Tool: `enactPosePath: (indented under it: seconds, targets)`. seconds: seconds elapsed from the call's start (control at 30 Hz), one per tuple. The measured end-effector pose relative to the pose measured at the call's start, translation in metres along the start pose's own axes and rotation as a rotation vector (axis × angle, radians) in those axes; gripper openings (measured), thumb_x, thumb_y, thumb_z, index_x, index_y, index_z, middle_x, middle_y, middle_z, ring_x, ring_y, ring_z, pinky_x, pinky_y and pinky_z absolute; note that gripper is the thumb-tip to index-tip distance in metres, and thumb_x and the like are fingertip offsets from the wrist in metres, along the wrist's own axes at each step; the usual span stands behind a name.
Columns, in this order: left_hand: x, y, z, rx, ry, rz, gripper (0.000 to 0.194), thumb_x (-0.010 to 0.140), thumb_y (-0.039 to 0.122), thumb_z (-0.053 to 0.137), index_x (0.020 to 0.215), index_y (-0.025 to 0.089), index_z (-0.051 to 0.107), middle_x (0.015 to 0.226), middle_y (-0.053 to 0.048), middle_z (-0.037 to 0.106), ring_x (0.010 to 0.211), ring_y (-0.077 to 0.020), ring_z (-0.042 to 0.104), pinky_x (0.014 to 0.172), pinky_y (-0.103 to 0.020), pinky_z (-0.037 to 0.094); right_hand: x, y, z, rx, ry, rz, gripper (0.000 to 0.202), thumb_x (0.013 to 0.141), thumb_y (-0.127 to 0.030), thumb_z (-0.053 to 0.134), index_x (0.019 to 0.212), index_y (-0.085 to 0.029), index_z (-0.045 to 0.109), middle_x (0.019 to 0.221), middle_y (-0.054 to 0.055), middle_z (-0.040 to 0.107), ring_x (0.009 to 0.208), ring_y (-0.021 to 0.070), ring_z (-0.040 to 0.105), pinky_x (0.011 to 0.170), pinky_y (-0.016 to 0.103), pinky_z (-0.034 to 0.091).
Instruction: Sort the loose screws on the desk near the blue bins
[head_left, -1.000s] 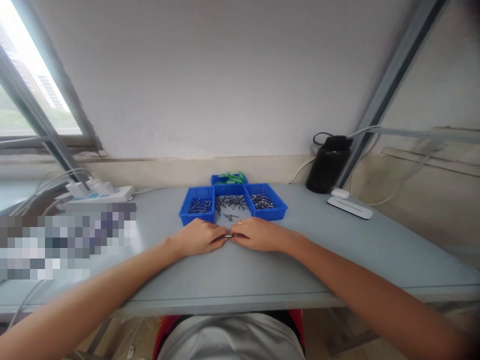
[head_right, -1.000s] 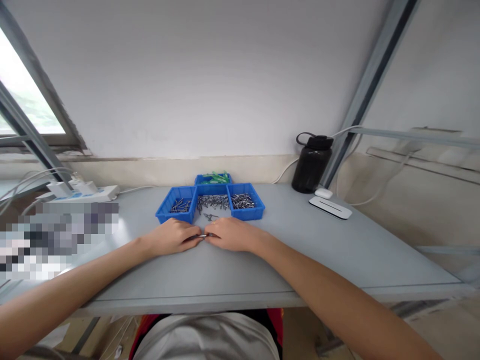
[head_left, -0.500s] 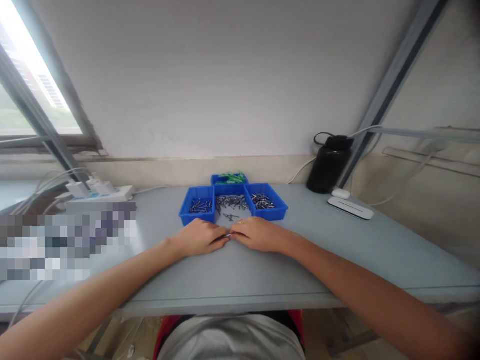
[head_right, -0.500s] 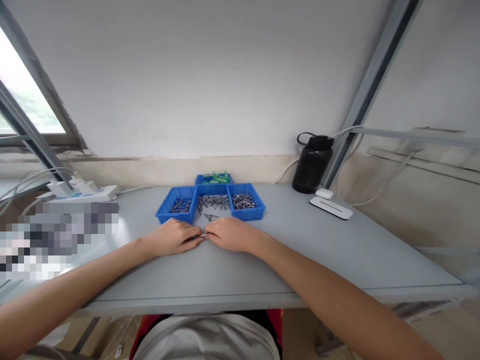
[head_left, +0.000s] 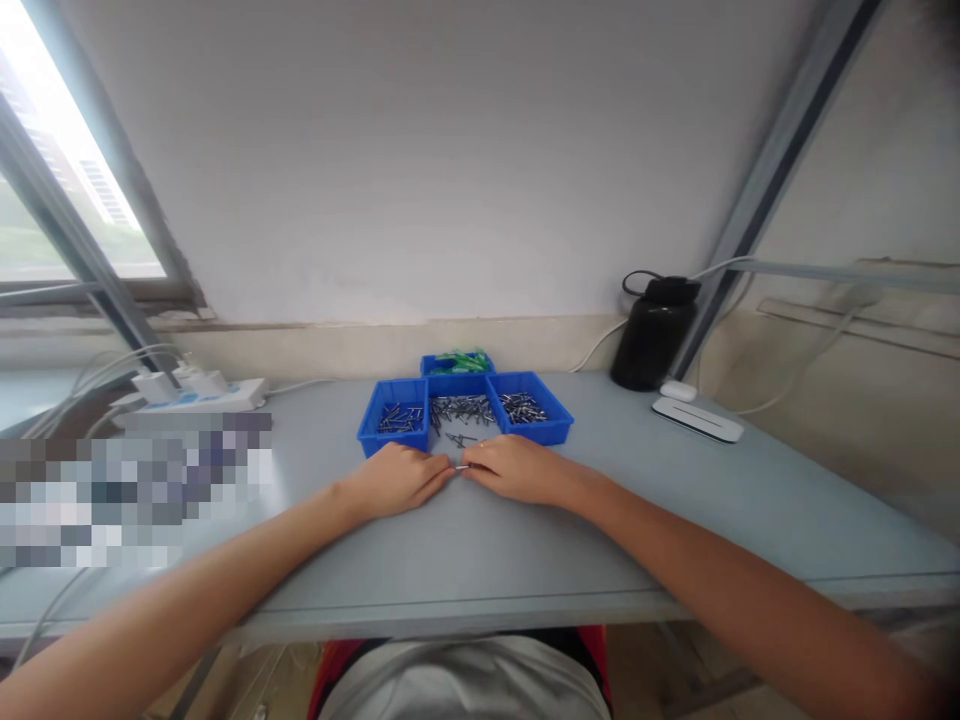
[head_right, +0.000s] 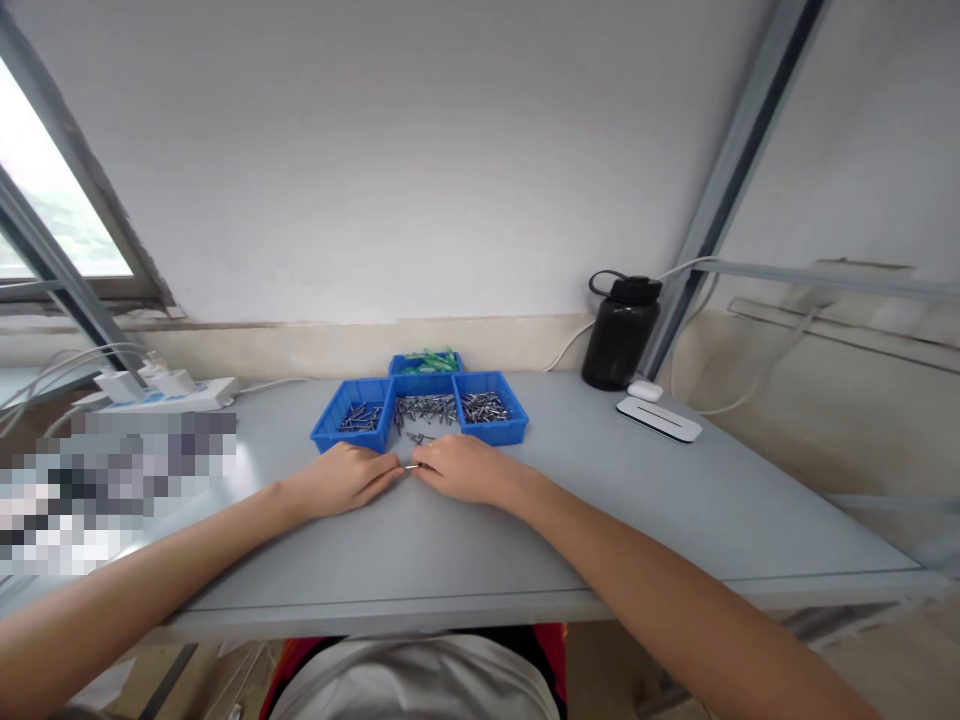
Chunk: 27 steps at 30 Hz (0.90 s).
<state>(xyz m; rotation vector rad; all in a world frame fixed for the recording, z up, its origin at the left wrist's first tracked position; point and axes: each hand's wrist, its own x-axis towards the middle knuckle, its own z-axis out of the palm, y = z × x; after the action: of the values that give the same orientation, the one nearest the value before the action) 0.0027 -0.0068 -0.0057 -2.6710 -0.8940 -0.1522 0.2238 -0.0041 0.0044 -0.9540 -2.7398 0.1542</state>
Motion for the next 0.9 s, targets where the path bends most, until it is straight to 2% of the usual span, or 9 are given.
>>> enactPosePath:
  seconds: [0.2, 0.37, 0.63, 0.83, 0.9]
  targets:
    - [0.0000, 0.0002, -0.0018, -0.028, -0.030, -0.032, 0.037, 0.100, 0.037, 0.031, 0.084, 0.017, 0.058, 0.066, -0.003, 0.065, 0.060, -0.0159, 0.062, 0.056, -0.024, 0.042, 0.0007, -0.0011, -0.0007, -0.007, -0.026, 0.019, 0.027, 0.097, -0.028, 0.040, 0.083, -0.018, 0.061, 0.085, 0.005, 0.068, 0.077, 0.0177, 0.061, 0.066, 0.029, 0.040]
    - [0.0002, -0.0001, -0.0017, -0.042, -0.019, -0.023, 0.036, 0.100, 0.033, 0.030, 0.085, 0.017, 0.059, 0.066, -0.003, 0.064, 0.059, -0.0151, 0.061, 0.055, -0.024, 0.042, -0.0011, -0.0017, -0.0024, 0.023, -0.007, 0.065, 0.021, 0.095, -0.031, 0.046, 0.101, -0.019, 0.062, 0.083, 0.004, 0.068, 0.075, 0.0185, 0.062, 0.062, 0.029, 0.040]
    - [0.0008, 0.0001, -0.0039, -0.037, -0.015, -0.035, 0.035, 0.099, 0.034, 0.032, 0.084, 0.017, 0.058, 0.065, -0.003, 0.064, 0.058, -0.0158, 0.062, 0.055, -0.024, 0.042, 0.0008, -0.0006, -0.0001, -0.004, -0.010, 0.017, 0.029, 0.098, -0.029, 0.039, 0.087, -0.018, 0.063, 0.086, 0.005, 0.069, 0.078, 0.0180, 0.062, 0.067, 0.030, 0.042]
    - [0.0003, -0.0005, -0.0032, -0.037, -0.006, -0.022, 0.034, 0.099, 0.032, 0.031, 0.086, 0.017, 0.058, 0.065, -0.003, 0.064, 0.058, -0.0148, 0.061, 0.055, -0.023, 0.042, -0.0008, -0.0001, -0.0013, 0.012, -0.001, 0.059, 0.020, 0.094, -0.032, 0.047, 0.102, -0.020, 0.062, 0.085, 0.004, 0.069, 0.076, 0.0185, 0.063, 0.062, 0.028, 0.040]
    - [0.0004, -0.0003, -0.0033, -0.024, -0.024, -0.026, 0.035, 0.100, 0.033, 0.030, 0.086, 0.017, 0.058, 0.066, -0.003, 0.064, 0.059, -0.0152, 0.062, 0.055, -0.023, 0.041, -0.0005, 0.0008, -0.0012, 0.009, 0.004, 0.042, 0.018, 0.094, -0.030, 0.047, 0.099, -0.020, 0.062, 0.085, 0.004, 0.069, 0.076, 0.0184, 0.063, 0.063, 0.028, 0.040]
